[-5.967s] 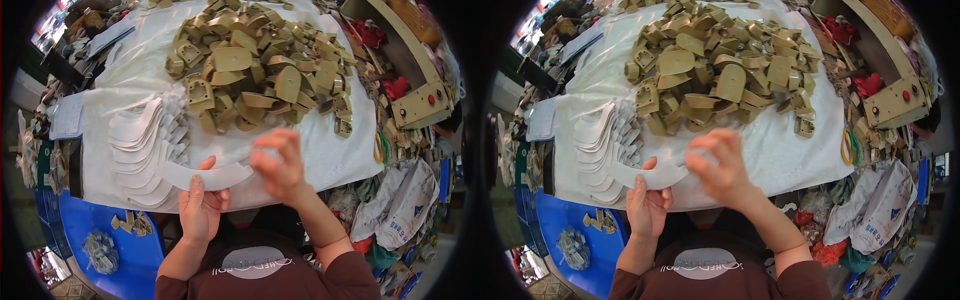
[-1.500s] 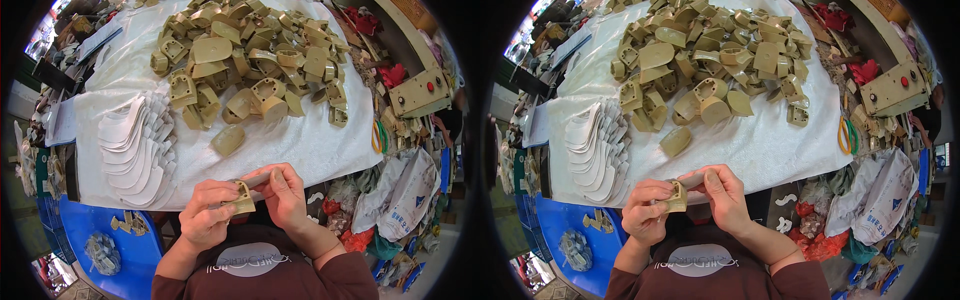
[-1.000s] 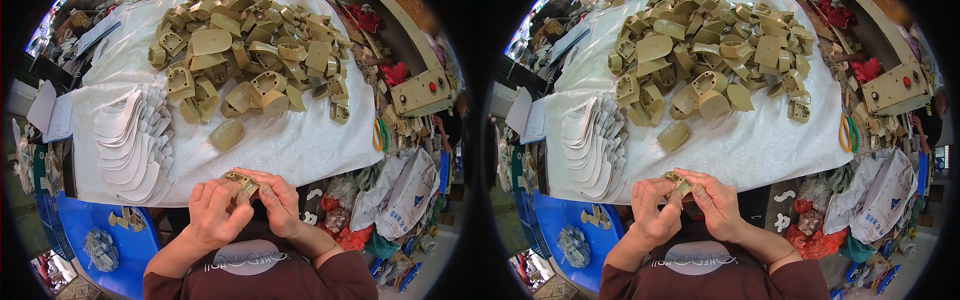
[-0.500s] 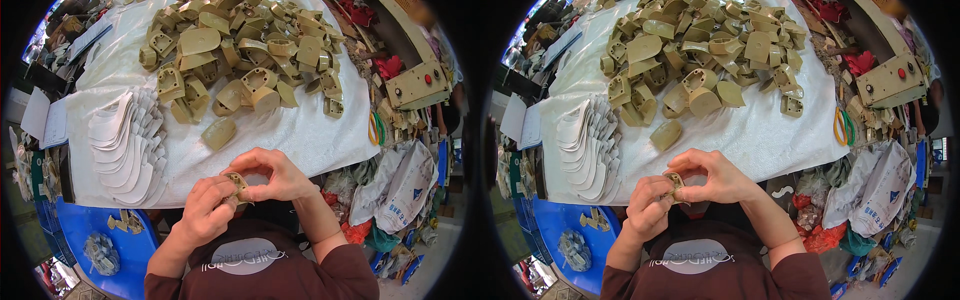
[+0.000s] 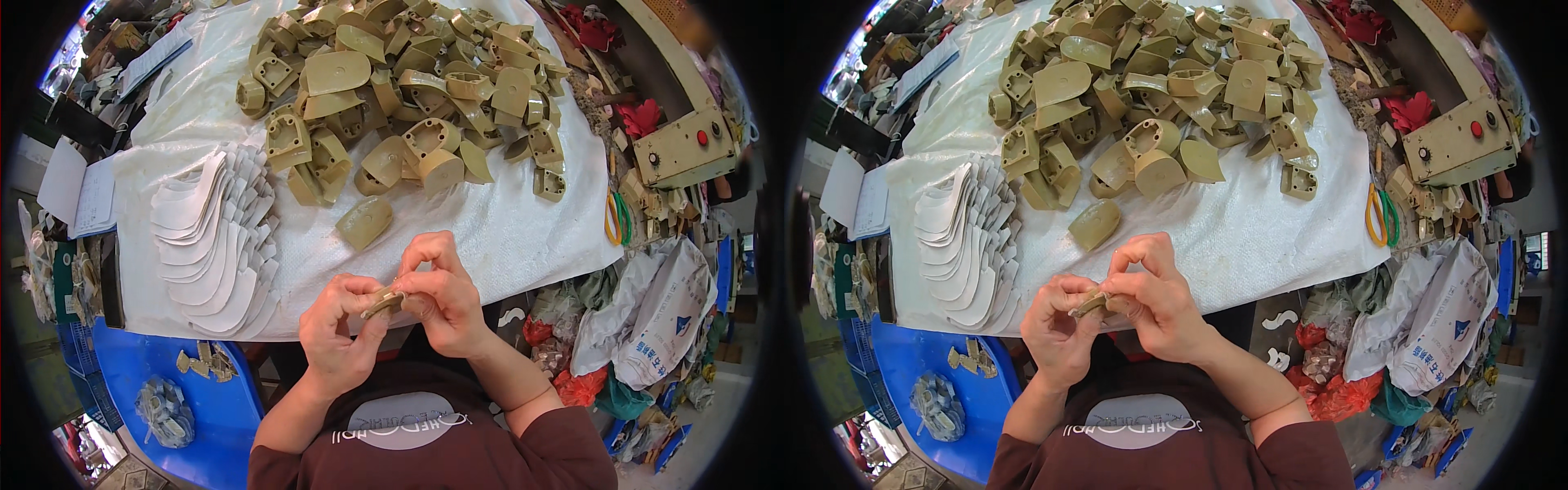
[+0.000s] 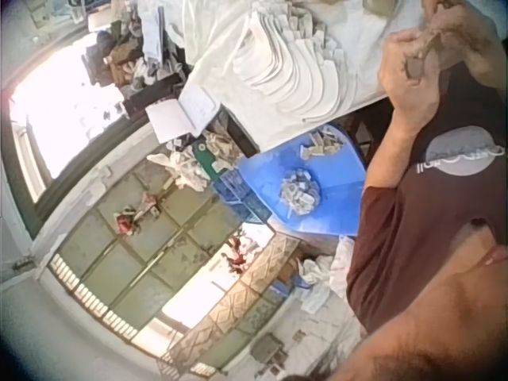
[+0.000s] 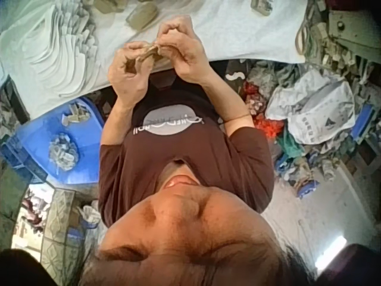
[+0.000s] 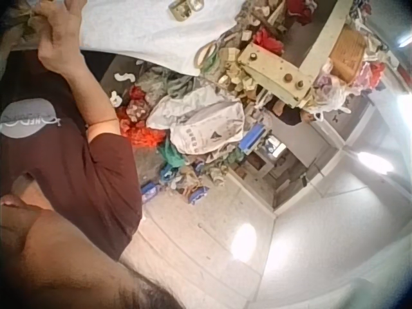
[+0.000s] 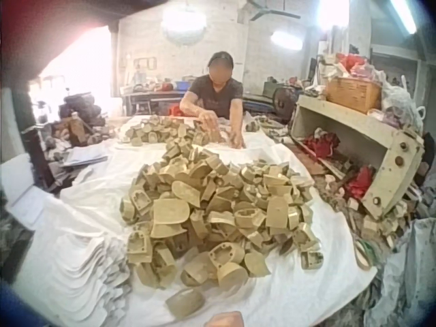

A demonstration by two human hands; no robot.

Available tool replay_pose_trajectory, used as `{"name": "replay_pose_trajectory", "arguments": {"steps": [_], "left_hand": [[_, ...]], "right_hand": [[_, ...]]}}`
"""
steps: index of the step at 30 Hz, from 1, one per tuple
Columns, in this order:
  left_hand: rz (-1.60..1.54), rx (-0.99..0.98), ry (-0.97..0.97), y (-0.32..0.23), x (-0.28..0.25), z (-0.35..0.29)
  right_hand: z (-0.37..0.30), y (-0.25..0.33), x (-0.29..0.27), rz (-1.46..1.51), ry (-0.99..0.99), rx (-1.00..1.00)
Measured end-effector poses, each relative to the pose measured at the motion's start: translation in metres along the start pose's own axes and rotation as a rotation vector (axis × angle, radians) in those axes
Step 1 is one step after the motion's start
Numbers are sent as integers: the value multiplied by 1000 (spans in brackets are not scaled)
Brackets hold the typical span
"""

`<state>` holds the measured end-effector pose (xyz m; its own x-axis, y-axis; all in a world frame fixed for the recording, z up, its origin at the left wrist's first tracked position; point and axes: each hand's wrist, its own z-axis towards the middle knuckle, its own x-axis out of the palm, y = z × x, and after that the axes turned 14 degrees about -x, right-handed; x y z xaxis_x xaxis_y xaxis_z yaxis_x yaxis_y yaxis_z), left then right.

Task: The person repeatedly picks up beige plastic housings and white curved inserts from a table. They insert the white pieces into the beige housings, press them to fit, and place the assembled units onto a growing pile. The process is repetitive and involves handling the parts one at a time.

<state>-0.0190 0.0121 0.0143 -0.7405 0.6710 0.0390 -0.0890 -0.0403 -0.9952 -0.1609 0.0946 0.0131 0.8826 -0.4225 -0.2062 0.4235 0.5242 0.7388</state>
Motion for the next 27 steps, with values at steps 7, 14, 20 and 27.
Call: {"name": "replay_pose_trajectory", "arguments": {"steps": [7, 14, 20, 27], "left_hand": [[-16, -145, 14, -4, 4, -6], [228, 152, -57, -2, -4, 2], [516, 489, 19, 0, -10, 2], [-19, -123, 136, 1, -1, -3]], "right_hand": [[5, 7, 1, -202, 12, -73], [-5, 8, -5, 540, -163, 113], [3, 4, -28, 462, 91, 429], [4, 1, -23, 185, 124, 35]]}}
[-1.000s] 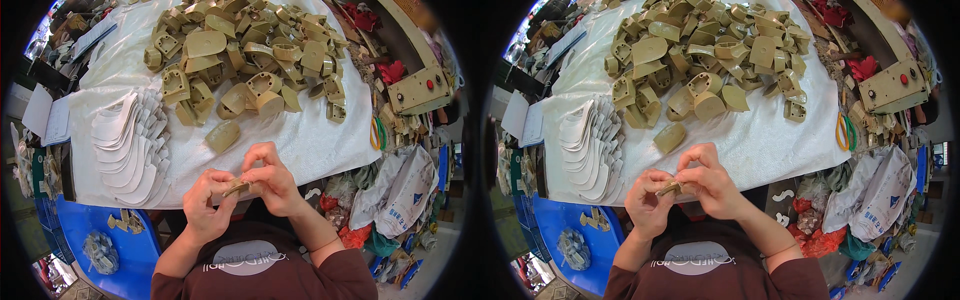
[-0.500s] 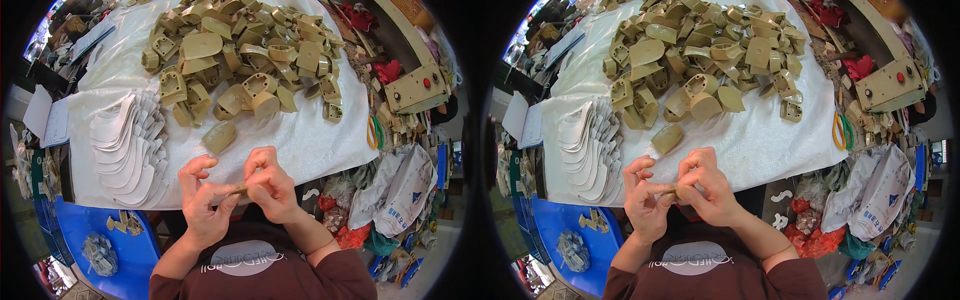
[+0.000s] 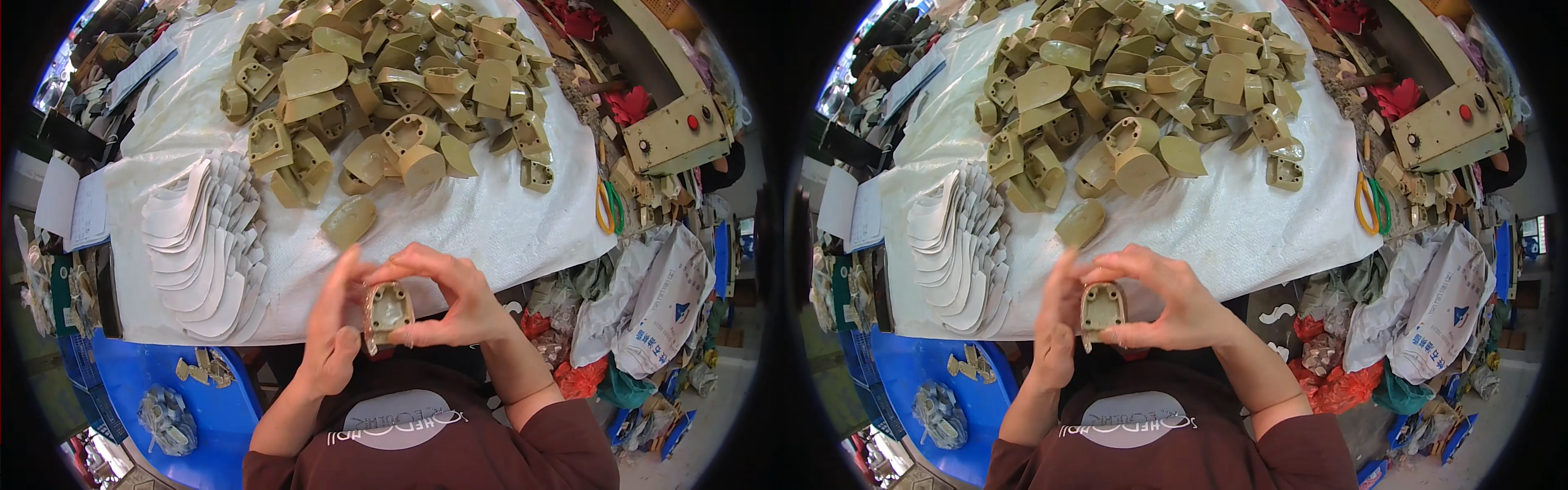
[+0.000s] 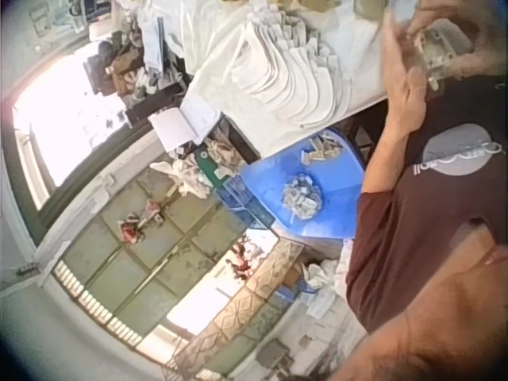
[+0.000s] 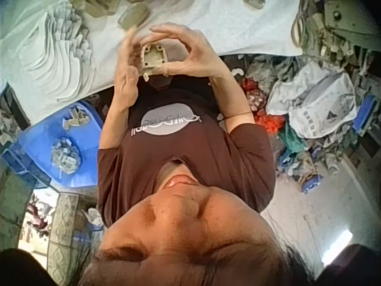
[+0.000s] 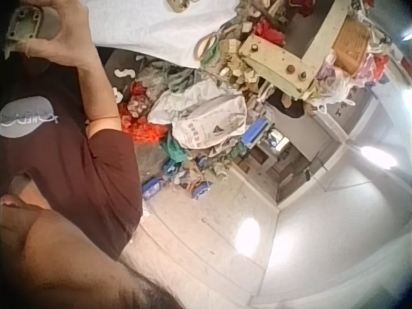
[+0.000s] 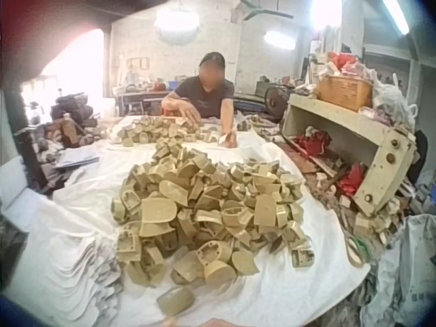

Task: The person repeatedly picks up beige plastic housings and white curved inserts from a table. They insert the white pieces into the beige housings, press them to fit, and place the assembled units onto a growing pile. The process is repetitive and involves handling the parts one at a time.

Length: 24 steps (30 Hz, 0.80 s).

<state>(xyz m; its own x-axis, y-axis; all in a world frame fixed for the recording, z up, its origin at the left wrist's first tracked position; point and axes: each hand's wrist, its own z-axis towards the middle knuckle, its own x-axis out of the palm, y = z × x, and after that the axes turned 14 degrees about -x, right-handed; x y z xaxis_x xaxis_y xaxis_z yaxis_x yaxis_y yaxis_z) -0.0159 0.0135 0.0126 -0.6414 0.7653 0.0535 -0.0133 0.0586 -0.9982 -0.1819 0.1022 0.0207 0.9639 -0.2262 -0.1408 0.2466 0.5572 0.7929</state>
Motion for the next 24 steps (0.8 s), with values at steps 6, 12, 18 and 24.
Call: {"name": "replay_pose_trajectory", "arguments": {"steps": [6, 12, 18, 24], "left_hand": [[-300, -358, 245, -1, 1, -3], [-475, -443, 132, 2, 8, -6], [-184, -175, 0, -8, 25, -5], [-238, -128, -199, 1, 23, 0]], "right_hand": [[-7, -4, 17, -140, 44, -21], [-4, 2, 26, 319, -123, 269], [4, -8, 32, 564, -132, 302], [-12, -10, 58, 136, -200, 56]]}}
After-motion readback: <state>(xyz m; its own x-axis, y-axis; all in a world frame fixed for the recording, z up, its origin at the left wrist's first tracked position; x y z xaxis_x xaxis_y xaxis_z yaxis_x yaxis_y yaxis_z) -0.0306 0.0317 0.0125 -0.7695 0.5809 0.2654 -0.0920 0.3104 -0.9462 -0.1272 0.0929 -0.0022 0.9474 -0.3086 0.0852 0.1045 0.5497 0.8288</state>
